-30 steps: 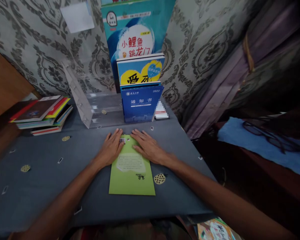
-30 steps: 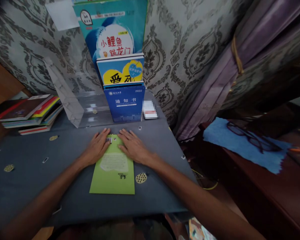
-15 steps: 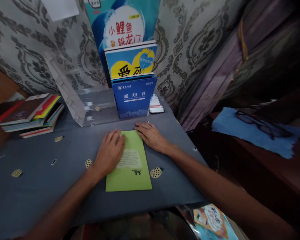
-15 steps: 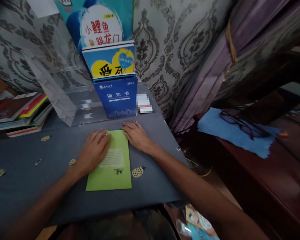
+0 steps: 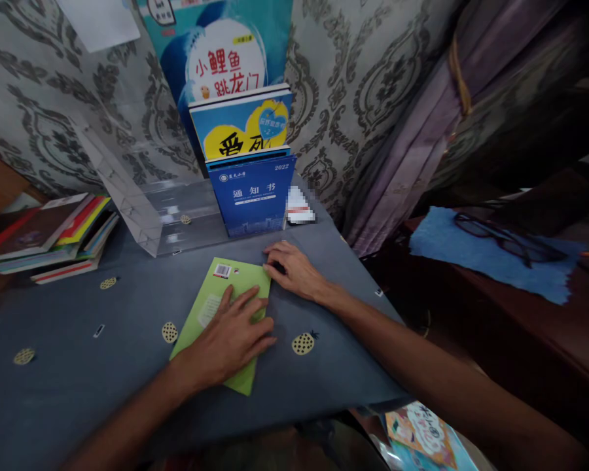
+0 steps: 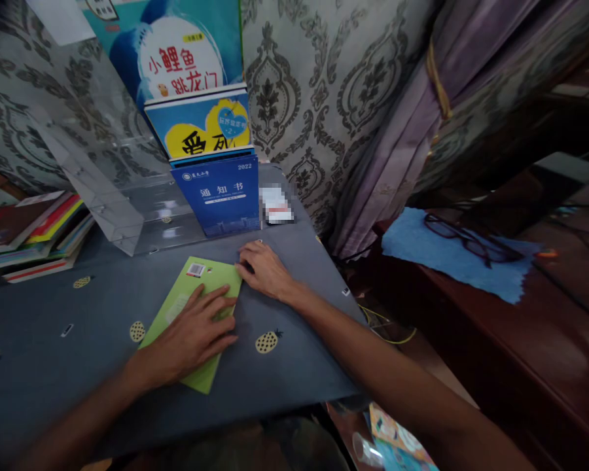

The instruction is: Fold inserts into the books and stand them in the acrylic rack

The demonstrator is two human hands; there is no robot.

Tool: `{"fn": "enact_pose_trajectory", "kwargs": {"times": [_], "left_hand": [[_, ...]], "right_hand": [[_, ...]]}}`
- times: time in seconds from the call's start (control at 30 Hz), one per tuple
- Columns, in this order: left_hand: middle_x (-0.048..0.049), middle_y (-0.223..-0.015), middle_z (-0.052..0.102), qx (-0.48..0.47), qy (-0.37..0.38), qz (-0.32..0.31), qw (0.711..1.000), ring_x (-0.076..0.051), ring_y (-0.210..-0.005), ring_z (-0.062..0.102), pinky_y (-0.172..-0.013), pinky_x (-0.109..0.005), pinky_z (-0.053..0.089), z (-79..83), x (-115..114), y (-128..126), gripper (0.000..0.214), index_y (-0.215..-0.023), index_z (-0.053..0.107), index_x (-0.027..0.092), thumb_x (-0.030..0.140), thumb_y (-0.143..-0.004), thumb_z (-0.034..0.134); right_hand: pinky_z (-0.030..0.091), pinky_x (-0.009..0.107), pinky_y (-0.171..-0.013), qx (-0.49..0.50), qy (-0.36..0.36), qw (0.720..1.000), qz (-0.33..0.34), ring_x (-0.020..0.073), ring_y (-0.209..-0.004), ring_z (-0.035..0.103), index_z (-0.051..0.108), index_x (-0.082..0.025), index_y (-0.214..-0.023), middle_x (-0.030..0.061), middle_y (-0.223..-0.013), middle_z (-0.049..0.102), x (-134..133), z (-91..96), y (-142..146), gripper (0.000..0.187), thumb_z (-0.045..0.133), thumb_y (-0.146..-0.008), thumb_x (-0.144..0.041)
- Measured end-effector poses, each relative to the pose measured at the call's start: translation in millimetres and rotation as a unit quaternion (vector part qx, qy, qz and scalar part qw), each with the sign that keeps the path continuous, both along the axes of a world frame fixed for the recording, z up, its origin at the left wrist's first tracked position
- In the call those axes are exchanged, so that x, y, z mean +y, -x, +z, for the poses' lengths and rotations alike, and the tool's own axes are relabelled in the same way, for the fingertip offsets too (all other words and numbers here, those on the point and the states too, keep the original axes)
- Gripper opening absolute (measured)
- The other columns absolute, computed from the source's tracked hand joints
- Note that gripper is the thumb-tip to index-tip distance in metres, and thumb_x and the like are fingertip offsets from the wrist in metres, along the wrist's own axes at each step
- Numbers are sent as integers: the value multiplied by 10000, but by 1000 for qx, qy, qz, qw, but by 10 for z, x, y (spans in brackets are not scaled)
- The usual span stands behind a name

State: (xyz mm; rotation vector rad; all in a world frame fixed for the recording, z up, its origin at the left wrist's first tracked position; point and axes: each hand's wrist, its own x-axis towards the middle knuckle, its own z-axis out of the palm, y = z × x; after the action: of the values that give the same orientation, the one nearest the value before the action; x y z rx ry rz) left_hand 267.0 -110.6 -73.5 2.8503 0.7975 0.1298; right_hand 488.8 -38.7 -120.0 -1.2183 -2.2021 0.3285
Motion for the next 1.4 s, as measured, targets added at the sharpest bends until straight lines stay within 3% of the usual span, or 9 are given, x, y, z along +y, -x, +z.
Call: {"fn": "enact_pose_trajectory", "kwargs": {"times": [0.13,0.27,0.4,0.5,0.83,1.2,1.4], "left_hand": [[-81,-1140,653,-16,1,25,1000,-273,-1229,593,-1125,-580,403,37,121,243,218,-847,638,196,334,-987,543],[-111,-1155,650,5,-59,93,994,-276,-1097,628,-975,-483,524,2,211,312,148,-981,616,185,328,-953,588],[-161,-1311,616,46,-116,140,982,-329,-1244,569,-1037,-522,483,-45,213,148,308,-1200,569,148,325,-950,592],[-188,-1367,604,82,-137,157,975,-346,-1301,548,-1055,-513,483,-54,201,10,371,-1275,549,116,308,-959,578],[-253,-1228,684,121,-177,137,967,-354,-1174,654,-851,-462,610,-25,201,-122,325,-1188,625,45,258,-998,469],[-205,-1194,716,110,-193,127,967,-325,-1118,691,-806,-422,624,-10,218,-99,323,-1154,660,71,197,-1009,400],[-238,-1214,695,85,-174,139,971,-358,-1140,672,-827,-471,611,-62,207,-102,335,-1161,652,49,213,-1012,400]], "right_hand": [[497,455,-978,32,-8,997,70,260,-1112,627,694,-169,-786,130,-1099,713,-53,35,43,240,541,-960,-230],[509,441,-965,50,0,994,99,261,-1104,635,698,-156,-750,146,-1073,722,-84,50,86,271,539,-959,-224],[516,430,-938,71,8,995,75,248,-1046,650,702,-158,-763,135,-1050,733,-72,42,97,279,525,-969,-225],[515,413,-926,98,21,994,54,231,-1000,657,718,-166,-875,104,-999,745,-64,51,95,245,512,-983,-243],[518,331,-870,195,103,973,70,174,-938,701,690,-188,-1157,49,-986,772,-92,129,80,284,451,-1013,-241],[523,295,-792,234,138,960,69,158,-819,699,712,-165,-1116,36,-862,762,-85,154,58,309,453,-1008,-294],[512,297,-794,230,126,963,56,163,-829,694,712,-167,-1108,35,-868,765,-105,159,58,318,455,-1007,-323]]}}
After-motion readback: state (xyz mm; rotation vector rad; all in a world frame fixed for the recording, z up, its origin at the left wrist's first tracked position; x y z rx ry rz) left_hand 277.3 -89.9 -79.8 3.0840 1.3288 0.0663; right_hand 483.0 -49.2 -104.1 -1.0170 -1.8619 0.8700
